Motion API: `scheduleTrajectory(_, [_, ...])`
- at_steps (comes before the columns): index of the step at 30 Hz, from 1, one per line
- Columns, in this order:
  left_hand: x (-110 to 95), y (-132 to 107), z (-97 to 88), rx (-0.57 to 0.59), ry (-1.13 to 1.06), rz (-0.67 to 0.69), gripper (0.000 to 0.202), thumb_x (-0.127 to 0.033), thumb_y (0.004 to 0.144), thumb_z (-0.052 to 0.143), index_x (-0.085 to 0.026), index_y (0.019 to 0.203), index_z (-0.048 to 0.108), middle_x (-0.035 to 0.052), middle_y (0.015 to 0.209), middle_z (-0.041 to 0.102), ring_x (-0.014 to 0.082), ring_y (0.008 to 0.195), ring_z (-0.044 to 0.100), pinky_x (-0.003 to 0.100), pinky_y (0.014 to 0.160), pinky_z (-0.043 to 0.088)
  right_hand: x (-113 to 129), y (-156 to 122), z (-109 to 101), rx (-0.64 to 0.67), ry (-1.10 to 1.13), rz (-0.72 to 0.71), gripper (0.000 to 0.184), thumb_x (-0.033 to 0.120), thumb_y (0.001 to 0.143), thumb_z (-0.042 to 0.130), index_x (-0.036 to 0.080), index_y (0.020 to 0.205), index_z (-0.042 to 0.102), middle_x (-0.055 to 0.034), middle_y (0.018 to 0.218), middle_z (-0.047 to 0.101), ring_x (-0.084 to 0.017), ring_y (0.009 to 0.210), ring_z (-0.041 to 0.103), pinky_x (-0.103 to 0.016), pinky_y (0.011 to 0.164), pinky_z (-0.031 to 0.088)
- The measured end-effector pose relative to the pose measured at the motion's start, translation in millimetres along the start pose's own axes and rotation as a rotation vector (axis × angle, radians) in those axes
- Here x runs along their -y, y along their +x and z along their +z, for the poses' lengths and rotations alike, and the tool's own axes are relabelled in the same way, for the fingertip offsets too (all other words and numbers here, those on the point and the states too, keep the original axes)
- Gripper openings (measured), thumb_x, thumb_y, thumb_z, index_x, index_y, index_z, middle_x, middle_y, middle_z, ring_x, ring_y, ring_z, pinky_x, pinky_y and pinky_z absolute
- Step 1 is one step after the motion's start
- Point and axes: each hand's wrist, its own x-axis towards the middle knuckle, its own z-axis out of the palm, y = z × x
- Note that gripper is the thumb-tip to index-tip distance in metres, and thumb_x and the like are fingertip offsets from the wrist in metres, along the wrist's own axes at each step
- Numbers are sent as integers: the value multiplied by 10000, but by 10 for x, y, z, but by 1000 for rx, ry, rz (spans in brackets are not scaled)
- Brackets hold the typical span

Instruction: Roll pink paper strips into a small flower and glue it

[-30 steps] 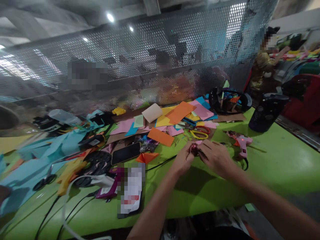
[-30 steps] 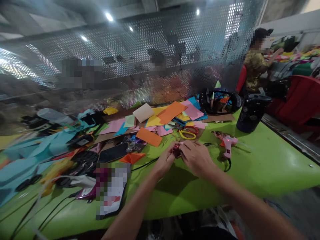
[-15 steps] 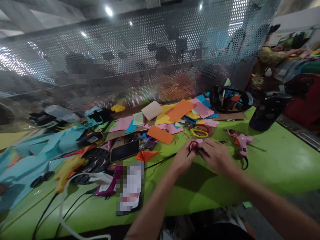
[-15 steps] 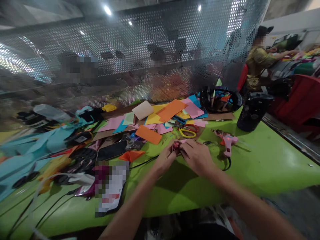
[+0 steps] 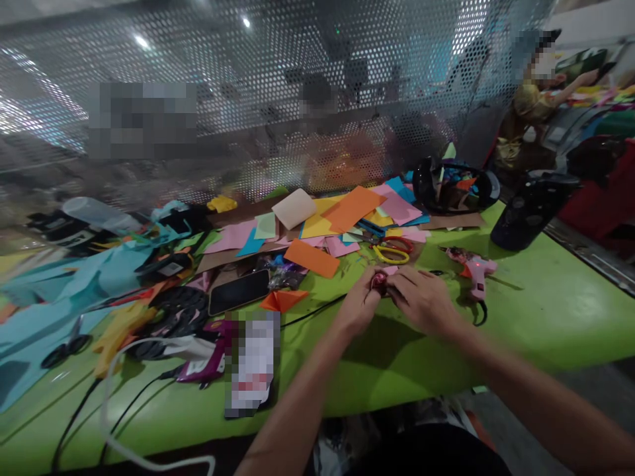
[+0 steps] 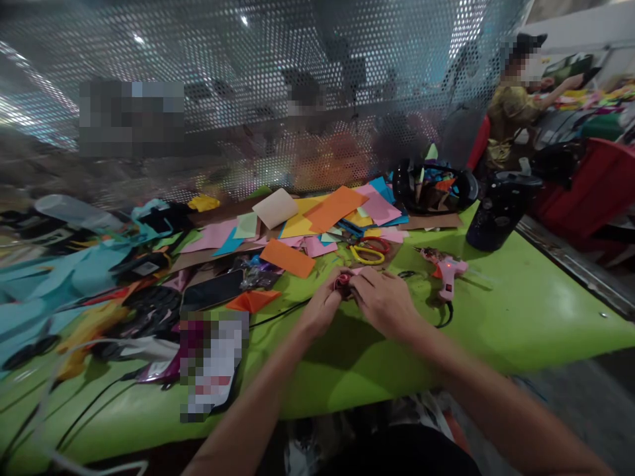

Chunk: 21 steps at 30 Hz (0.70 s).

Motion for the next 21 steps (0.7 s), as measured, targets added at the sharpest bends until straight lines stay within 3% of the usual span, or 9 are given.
scheduleTrajectory(11, [26, -3, -7, -25, 1, 5, 196, -275, 926, 407, -195, 1064, 521, 38, 1003, 566, 192, 943, 521, 319, 877, 455, -37, -2, -3, -44, 21, -37, 156, 177, 985, 498, 168, 983, 654, -69, 945, 720, -177, 841, 658, -289, 719, 434])
scheduleTrajectory(17, [72, 1, 0, -10, -102, 12, 224, -359, 936, 454, -203, 1080, 525, 25, 979, 552, 173, 884, 495, 290, 834, 448, -52, 11, -36, -65, 152, 33, 162, 214, 983, 517, 197, 920, 666, -72, 937, 722, -178, 785, 664, -285, 714, 464])
scheduleTrajectory(21, [68, -9, -2, -10, -118, 9, 170, -356, 954, 436, -205, 993, 505, 9, 917, 504, 156, 843, 458, 265, 789, 428, -78, -2, -29, -63, 340, 120, 120, 214, 966, 547, 210, 942, 665, -70, 962, 712, -191, 874, 677, -287, 763, 498])
